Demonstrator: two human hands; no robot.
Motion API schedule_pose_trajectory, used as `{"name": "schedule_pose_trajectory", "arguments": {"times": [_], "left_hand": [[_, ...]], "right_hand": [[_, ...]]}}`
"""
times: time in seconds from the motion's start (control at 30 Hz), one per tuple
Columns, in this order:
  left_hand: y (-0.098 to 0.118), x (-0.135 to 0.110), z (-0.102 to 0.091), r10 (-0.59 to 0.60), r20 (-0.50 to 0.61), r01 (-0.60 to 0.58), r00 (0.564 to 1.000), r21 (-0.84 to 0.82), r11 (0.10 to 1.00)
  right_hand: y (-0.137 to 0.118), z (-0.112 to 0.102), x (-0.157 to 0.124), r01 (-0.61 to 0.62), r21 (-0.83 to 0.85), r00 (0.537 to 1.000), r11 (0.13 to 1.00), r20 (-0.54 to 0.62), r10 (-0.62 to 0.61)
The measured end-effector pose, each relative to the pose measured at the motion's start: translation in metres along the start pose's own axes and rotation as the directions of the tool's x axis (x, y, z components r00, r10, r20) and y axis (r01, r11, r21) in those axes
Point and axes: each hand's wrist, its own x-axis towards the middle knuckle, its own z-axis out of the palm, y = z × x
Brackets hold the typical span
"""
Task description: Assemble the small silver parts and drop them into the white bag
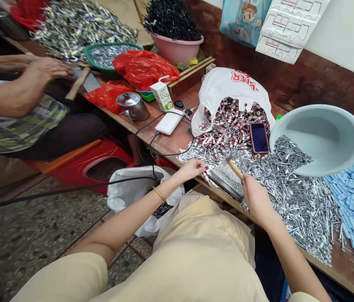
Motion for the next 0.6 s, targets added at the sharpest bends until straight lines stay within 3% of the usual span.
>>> {"name": "schedule_pose_trajectory", "arguments": {"times": [0.13, 0.27, 0.43, 0.6], "left_hand": [[0.004, -0.001, -0.002, -0.001, 0.022, 0.001, 1.000, 0.003, 1.000], [0.006, -0.001, -0.003, 0.000, 0.020, 0.000, 1.000, 0.016, 1.000], [0.005, 0.000, -0.005, 0.019, 0.028, -0.020, 0.999, 0.003, 1.000], [0.003, 0.002, -0.004, 0.020, 0.031, -0.020, 0.999, 0.005, 1.000]], "right_hand": [[-0.027, -0.002, -0.004, 0.130, 0.010, 0.988, 0.991, 0.078, -0.130], [-0.035, 0.004, -0.004, 0.115, -0.076, 0.992, 0.990, 0.058, -0.111], [-0.035, 0.010, -0.001, 0.121, -0.098, 0.982, 0.988, 0.160, -0.104], [-0.040, 0.008, -0.001, 0.103, -0.085, 0.991, 0.991, 0.099, -0.094]]}}
